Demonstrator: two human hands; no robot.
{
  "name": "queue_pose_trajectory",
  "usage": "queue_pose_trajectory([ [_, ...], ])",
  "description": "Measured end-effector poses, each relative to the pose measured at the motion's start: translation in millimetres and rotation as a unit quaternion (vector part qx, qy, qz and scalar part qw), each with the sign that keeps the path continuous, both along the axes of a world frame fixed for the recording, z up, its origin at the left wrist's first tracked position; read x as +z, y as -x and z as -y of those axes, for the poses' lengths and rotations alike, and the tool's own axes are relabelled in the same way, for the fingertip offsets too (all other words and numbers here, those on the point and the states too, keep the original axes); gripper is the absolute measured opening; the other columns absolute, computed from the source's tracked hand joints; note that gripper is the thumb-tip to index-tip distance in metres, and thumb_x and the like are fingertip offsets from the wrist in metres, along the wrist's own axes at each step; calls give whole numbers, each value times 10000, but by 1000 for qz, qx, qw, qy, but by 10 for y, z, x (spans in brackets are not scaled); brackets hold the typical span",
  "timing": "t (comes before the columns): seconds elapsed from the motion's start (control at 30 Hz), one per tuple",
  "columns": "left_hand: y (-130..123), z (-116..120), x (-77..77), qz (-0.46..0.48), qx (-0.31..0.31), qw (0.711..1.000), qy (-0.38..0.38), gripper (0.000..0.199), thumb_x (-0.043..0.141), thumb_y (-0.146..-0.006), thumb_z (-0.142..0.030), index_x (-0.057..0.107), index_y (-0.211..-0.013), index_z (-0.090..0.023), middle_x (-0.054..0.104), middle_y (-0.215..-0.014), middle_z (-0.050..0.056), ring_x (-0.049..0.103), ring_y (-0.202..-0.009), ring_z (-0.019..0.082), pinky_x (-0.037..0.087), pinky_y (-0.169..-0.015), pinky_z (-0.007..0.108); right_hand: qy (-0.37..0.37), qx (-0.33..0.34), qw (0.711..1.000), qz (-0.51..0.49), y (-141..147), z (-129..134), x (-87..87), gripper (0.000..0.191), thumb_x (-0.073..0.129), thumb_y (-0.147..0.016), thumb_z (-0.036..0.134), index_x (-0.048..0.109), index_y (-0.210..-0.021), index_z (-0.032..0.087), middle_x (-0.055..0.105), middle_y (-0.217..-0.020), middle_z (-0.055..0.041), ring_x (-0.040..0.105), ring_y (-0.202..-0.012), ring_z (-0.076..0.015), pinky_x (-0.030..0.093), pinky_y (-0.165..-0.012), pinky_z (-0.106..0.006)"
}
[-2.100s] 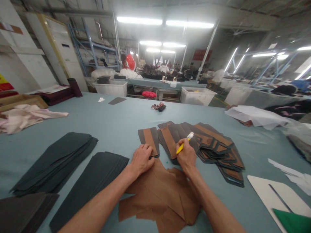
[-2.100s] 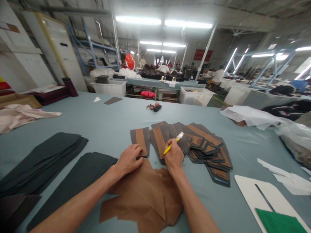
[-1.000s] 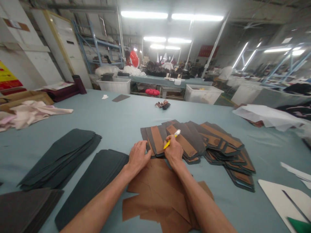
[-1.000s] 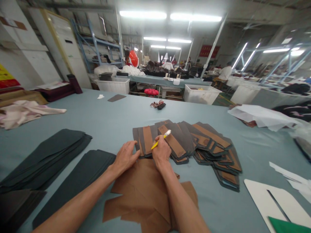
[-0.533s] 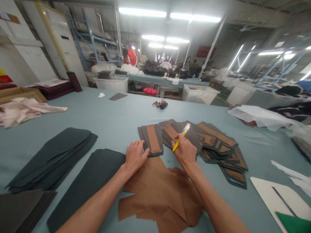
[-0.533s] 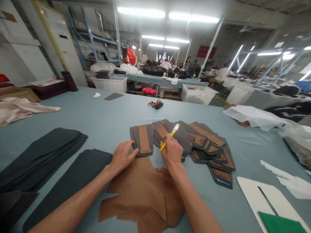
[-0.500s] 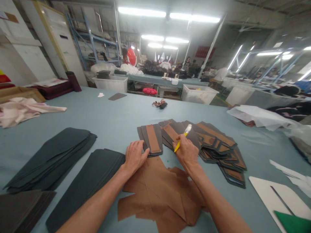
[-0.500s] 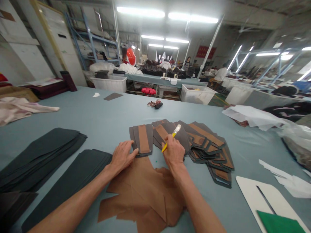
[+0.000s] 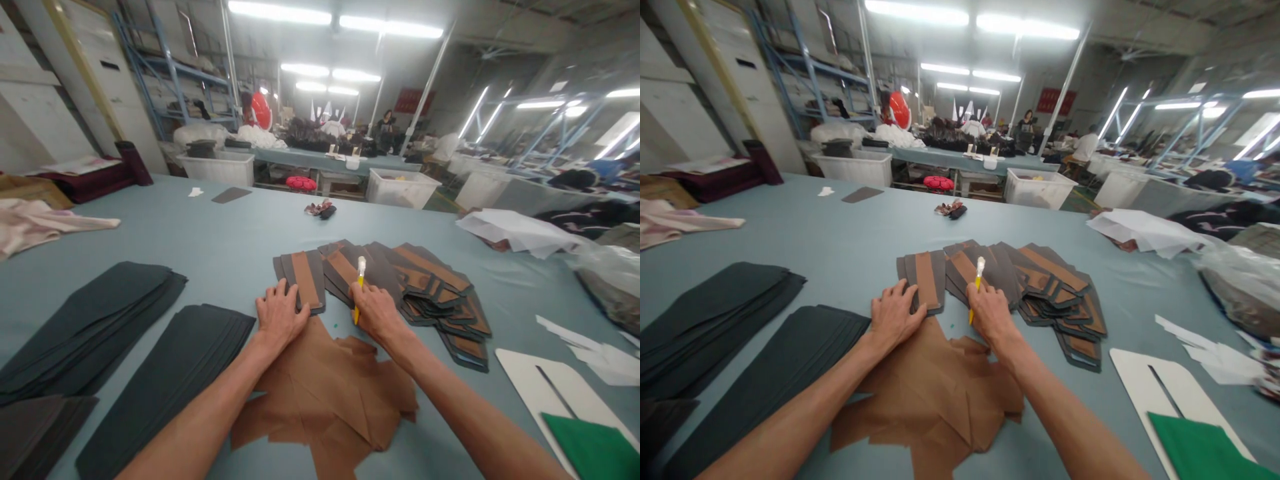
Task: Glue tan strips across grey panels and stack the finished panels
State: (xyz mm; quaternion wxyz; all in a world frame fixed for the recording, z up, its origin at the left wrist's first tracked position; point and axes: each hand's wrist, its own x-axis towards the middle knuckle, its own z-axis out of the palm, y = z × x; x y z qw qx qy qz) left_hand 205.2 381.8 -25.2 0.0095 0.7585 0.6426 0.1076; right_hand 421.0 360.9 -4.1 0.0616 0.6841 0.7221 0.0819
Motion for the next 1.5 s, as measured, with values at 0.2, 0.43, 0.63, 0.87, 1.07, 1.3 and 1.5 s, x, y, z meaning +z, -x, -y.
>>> queue_pose_trajectory([
  [0.2, -23, -8, 4, -19, -9, 1000, -4, 435, 683, -1007, -446, 627, -1362, -200, 618, -1426, 117, 621, -1274, 311, 540, -1057, 563, 39, -16, 999, 32, 109, -95, -44, 390, 699, -1024, 394, 643, -1337, 169, 675, -1308, -106, 703, -1095, -240, 618, -920, -446],
  [0.43, -4, 2, -15, -13, -12, 1000, -10, 441, 684, -1007, -459, 629, -1359, -199, 622, -1425, 118, 629, -1265, 305, 541, -1060, 558, 50, -41, 996, 55, 222, -100, -119, 385, 693, -1028, 397, 641, -1340, 177, 674, -1311, -103, 702, -1092, -238, 621, -914, -444],
  [0.63, 27, -20, -66, 1, -25, 1000, -19, 430, 696, -1004, -433, 631, -1361, -201, 615, -1443, 120, 629, -1274, 304, 546, -1063, 556, 54, -44, 996, 61, 179, -115, -101, 388, 693, -1027, 396, 639, -1344, 178, 673, -1313, -101, 702, -1094, -239, 620, -915, -447],
  [0.87, -12, -111, -125, 22, -60, 998, -19, 399, 695, -1010, -412, 639, -1339, -192, 639, -1402, 116, 659, -1222, 283, 579, -1021, 520, 53, -37, 997, 52, 156, -132, -65, 393, 697, -1025, 395, 639, -1345, 175, 670, -1321, -106, 699, -1108, -244, 617, -927, -452],
  [1.07, -106, -167, -166, 40, -72, 996, -18, 396, 696, -1010, -404, 639, -1339, -192, 641, -1398, 115, 663, -1213, 281, 583, -1016, 517, 46, -31, 998, 32, 93, -94, -22, 398, 701, -1022, 393, 638, -1348, 174, 668, -1327, -108, 697, -1115, -247, 616, -931, -455],
  [1.3, -126, -227, -181, 59, -79, 995, -19, 401, 695, -1011, -406, 636, -1347, -195, 634, -1412, 117, 657, -1227, 284, 576, -1028, 525, 29, -30, 999, 0, 55, -86, -11, 398, 708, -1018, 391, 641, -1343, 172, 668, -1327, -110, 697, -1117, -248, 614, -936, -456],
  [1.5, -135, -292, -173, 85, -86, 993, -14, 398, 697, -1010, -402, 637, -1342, -192, 641, -1398, 115, 666, -1208, 280, 586, -1013, 517, 1, -25, 999, -40, 13, -80, 23, 381, 702, -1022, 386, 645, -1334, 175, 675, -1313, -102, 701, -1106, -243, 617, -928, -453],
])
